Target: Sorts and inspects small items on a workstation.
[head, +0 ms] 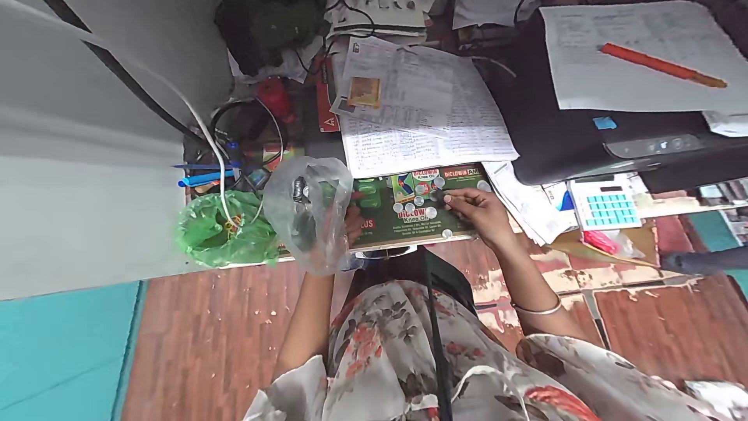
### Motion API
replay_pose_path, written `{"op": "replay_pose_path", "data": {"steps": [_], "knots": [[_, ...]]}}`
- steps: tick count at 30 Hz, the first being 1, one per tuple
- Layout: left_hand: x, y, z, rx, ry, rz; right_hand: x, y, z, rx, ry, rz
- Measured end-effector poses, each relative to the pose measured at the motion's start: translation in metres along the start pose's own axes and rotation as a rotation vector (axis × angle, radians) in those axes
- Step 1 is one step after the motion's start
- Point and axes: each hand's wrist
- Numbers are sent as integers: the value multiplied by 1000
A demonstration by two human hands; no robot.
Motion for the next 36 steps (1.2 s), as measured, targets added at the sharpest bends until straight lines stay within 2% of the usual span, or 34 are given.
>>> {"op": "replay_pose_path", "data": {"steps": [2, 3, 5, 7, 9, 11, 13, 15, 17, 18, 20, 23, 24, 25, 27, 29, 31, 34, 36], "knots": [[-28, 16, 25, 40, 305, -110, 1, -5, 2, -101, -49, -136], [-31, 18, 29, 42, 388, -125, 2, -7, 2, -169, -76, -222], [-28, 17, 27, 45, 419, -147, 7, -12, 1, -274, -119, -332], [-21, 12, 21, 76, 347, -105, 10, -16, -2, -396, -156, -388], [-8, 11, 13, 163, 234, 174, 11, -21, -7, -638, -234, -538], [14, 20, 2, 308, 152, 707, 10, -22, -9, -896, -313, -681], [36, 41, -10, 426, 251, 1043, 10, -21, -11, -1059, -342, -747], [52, 68, -15, 673, 374, 1297, 11, -20, -13, -1145, -342, -775], [64, 91, -14, 918, 423, 1484, 12, -20, -14, -1152, -330, -787], [68, 98, -12, 958, 452, 1563, 12, -21, -14, -1121, -321, -776], [77, 99, -13, 823, 533, 1745, 15, -21, -15, -912, -307, -671], [89, 95, -10, 609, 548, 1883, 17, 0, -10, -229, -224, -215], [91, 92, -10, 561, 532, 1898, 13, 7, -5, -57, -176, -92], [92, 91, -9, 548, 501, 1906, 10, 10, -1, 41, -137, -33], [92, 91, -5, 620, 405, 1913, 4, 12, 6, 86, -93, -58], [95, 84, -2, 586, 341, 1917, -4, 12, 9, 106, -57, -21], [94, 77, 3, 581, 289, 1898, -14, 15, 7, 189, -18, 165], [78, 75, 11, 743, 173, 1784, -31, 14, -2, 285, 92, 505], [64, 69, 14, 811, 107, 1715, -36, 11, -8, 298, 136, 575]]}}
Point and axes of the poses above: each hand's wrist, its own z-axis towards the middle knuckle, its own x-axis out of the palm, y = z × x, and after that the axes turned 4 degrees about x, right-handed
